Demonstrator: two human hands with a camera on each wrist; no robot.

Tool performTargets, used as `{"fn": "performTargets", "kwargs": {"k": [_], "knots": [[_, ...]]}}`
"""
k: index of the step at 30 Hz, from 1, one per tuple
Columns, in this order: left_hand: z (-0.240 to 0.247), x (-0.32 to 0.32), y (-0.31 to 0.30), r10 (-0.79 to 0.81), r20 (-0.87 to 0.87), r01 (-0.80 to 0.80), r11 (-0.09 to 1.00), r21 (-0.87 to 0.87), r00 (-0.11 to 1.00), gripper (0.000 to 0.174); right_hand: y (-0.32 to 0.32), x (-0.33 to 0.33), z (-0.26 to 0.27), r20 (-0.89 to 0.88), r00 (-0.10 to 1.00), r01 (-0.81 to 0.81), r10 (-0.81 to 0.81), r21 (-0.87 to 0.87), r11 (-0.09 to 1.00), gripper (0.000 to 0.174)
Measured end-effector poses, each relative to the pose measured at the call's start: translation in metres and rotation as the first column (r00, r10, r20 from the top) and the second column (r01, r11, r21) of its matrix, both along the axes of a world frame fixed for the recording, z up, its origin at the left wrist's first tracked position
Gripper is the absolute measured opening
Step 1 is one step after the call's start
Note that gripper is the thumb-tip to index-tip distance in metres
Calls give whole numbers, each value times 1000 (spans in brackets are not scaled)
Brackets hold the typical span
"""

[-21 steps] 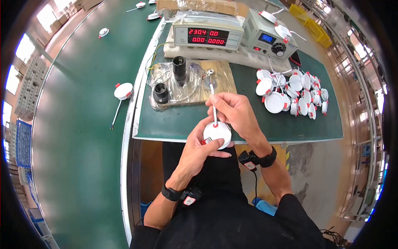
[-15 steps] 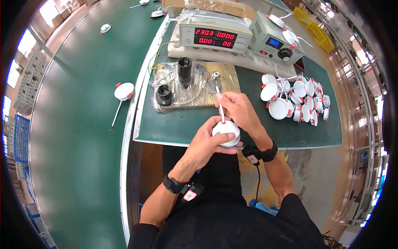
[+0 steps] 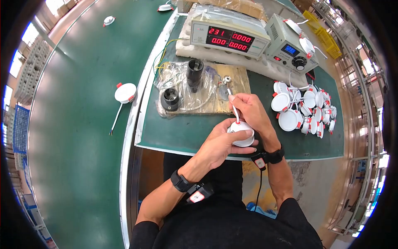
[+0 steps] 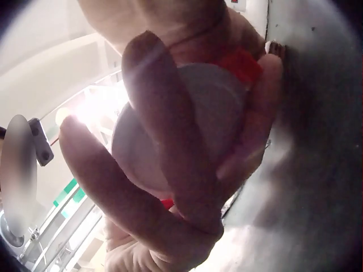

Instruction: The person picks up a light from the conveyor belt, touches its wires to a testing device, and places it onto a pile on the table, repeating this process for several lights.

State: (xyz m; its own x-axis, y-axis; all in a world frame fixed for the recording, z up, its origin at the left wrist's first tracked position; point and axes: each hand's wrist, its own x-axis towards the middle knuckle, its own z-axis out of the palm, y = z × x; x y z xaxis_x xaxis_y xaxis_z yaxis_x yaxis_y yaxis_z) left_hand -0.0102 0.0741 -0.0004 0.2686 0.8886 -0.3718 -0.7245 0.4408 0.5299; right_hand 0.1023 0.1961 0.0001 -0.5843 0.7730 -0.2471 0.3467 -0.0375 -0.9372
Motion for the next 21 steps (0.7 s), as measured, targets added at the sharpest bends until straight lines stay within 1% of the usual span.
{"fn": "performTargets", "kwargs": {"k": [3, 5, 9, 12, 15, 18, 19, 21], "knots": [[1, -1, -3, -11, -5, 11, 1000, 11, 1000, 35, 5, 3, -4, -61, 998, -11, 3, -123, 992, 36], [-1, -1, -1, -9, -9, 9, 999, 45, 1000, 33, 3, 1, -5, -67, 998, 8, -16, -117, 993, 36], [-11, -2, 3, -14, 83, 10, 999, 46, 996, 30, 6, -1, -6, -73, 997, 24, -32, -110, 994, 36], [-7, -3, 3, -10, 62, 8, 1000, 24, 998, 30, 6, -2, -5, -55, 998, 29, -35, -106, 994, 36], [-7, -3, 3, -16, 50, 16, 1000, 6, 999, 30, 5, -2, -6, -45, 998, 30, -33, -59, 998, 36], [-6, -4, 5, -17, 15, 17, 999, 28, 1000, 30, 3, -2, -4, -65, 997, 46, -51, -79, 996, 36], [-4, -5, 5, -33, 16, 33, 999, 17, 999, 31, 4, -1, -8, -75, 996, 44, -47, -45, 998, 35], [-3, -5, 5, -41, 3, 41, 999, -7, 999, 33, 2, -1, -14, -104, 992, 70, -77, -69, 995, 35]]}}
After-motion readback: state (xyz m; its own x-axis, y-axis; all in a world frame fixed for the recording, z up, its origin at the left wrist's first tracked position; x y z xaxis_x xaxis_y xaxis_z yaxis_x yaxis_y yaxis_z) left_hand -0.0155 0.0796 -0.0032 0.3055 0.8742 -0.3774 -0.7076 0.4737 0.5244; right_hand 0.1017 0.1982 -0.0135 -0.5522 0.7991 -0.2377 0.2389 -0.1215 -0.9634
